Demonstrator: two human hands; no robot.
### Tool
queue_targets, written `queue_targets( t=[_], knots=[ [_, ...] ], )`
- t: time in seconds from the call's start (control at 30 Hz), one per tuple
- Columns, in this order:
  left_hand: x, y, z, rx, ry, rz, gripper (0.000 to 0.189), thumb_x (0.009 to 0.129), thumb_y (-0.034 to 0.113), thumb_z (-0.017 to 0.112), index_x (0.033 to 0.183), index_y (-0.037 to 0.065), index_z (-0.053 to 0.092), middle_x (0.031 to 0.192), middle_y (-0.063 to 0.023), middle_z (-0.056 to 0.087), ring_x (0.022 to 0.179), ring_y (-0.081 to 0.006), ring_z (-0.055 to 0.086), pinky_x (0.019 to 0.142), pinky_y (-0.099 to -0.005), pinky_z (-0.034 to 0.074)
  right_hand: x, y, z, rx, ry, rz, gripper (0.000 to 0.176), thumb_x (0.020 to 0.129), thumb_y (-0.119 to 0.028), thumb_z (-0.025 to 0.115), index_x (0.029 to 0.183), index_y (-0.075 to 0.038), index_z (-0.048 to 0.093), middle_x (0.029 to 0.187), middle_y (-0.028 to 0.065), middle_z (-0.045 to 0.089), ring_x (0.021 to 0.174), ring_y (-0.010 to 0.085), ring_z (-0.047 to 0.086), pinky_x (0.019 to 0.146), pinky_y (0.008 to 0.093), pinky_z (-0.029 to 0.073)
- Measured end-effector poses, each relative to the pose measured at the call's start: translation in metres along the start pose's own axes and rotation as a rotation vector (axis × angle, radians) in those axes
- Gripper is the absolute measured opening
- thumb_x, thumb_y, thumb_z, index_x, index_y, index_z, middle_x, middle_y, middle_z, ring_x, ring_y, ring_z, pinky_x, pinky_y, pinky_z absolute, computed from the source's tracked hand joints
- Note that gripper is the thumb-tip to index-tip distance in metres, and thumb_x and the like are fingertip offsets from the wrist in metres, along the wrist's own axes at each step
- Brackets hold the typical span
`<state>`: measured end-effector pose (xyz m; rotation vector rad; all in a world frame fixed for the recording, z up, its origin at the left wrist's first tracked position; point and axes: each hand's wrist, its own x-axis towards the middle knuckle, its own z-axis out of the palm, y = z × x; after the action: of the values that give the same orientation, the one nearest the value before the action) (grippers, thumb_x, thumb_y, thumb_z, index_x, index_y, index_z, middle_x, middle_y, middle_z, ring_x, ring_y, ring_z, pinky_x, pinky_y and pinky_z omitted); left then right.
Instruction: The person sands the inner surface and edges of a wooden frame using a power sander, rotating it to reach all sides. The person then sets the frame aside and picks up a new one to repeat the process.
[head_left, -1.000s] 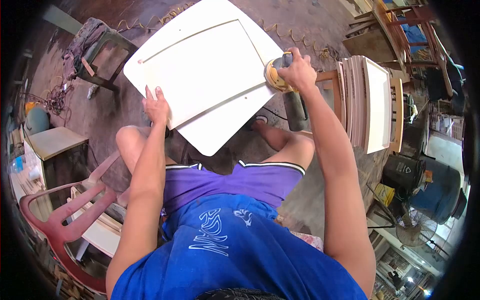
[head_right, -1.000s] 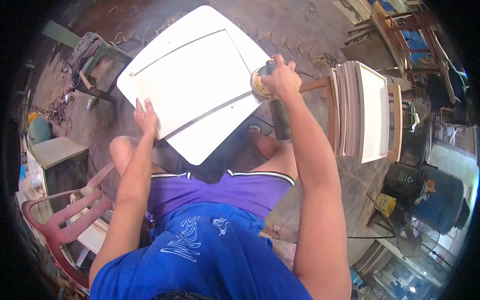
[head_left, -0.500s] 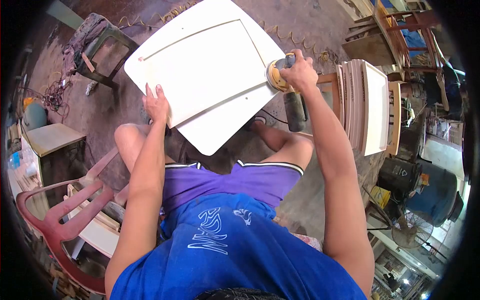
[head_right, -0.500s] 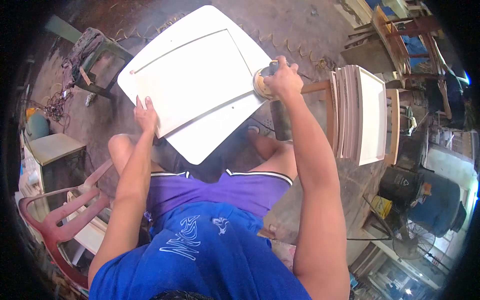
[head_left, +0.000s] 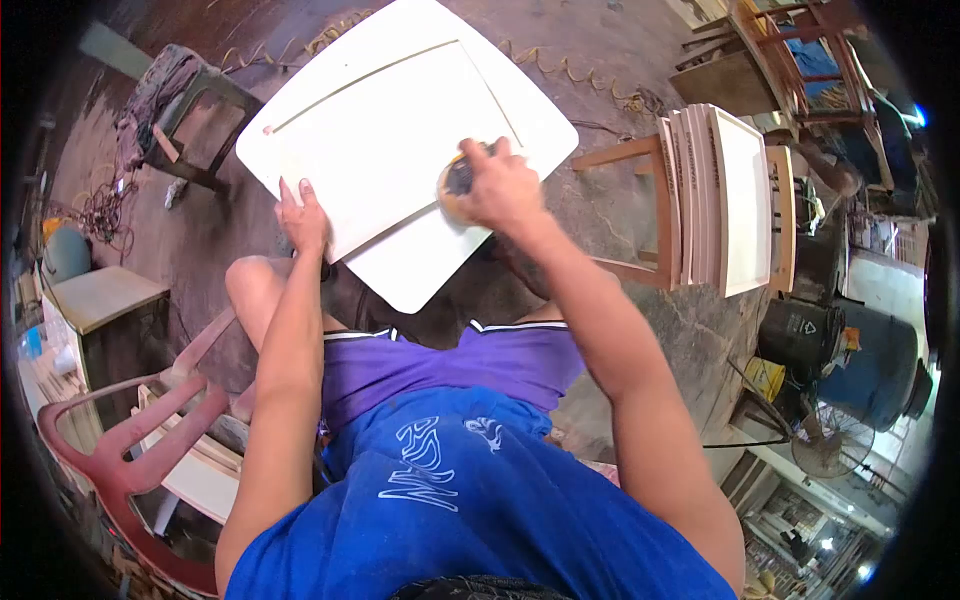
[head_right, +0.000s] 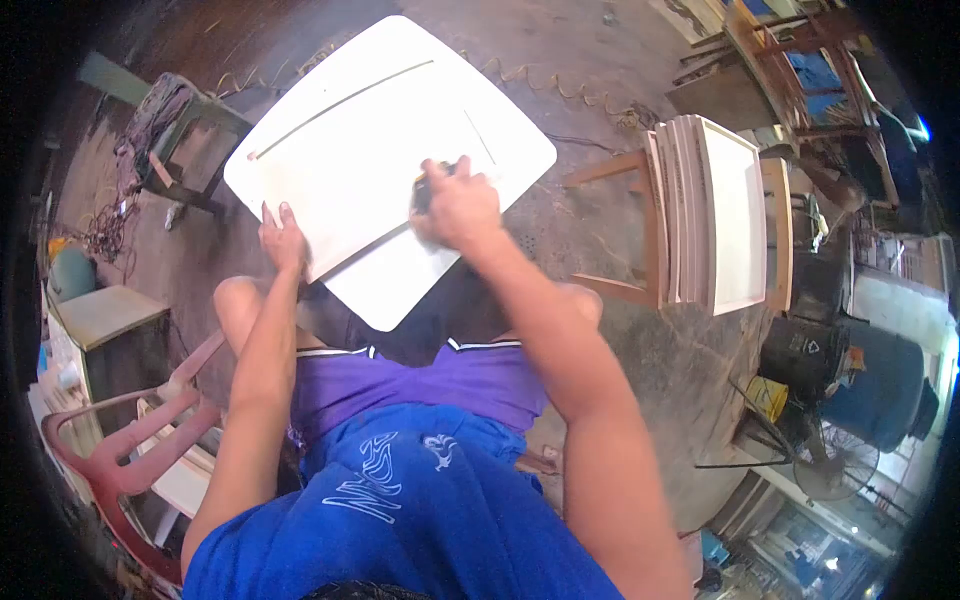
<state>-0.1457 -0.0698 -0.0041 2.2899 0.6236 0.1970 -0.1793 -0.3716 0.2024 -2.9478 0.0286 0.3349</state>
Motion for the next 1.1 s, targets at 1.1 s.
queue_targets(
  t=[1.1],
  knots=[
    [0.001, 0.013, -0.011, 0.064, -0.046, -0.067, 0.061, 0.106, 0.046, 0.055, 0.160, 0.019, 0.046, 0.127, -0.0287, 0.061, 0.121, -0.0474, 0.060, 0.105, -0.0531, 0.046, 0.058, 0.122, -0.047, -0.082, 0.009, 0.335, 0.075, 0.076, -0.035, 0.079, 0.145, -0.026, 0.051, 0.132, 0.0238, 0.057, 0.111, 0.0472, 0.070, 0.097, 0.0518, 0.058]
  ],
)
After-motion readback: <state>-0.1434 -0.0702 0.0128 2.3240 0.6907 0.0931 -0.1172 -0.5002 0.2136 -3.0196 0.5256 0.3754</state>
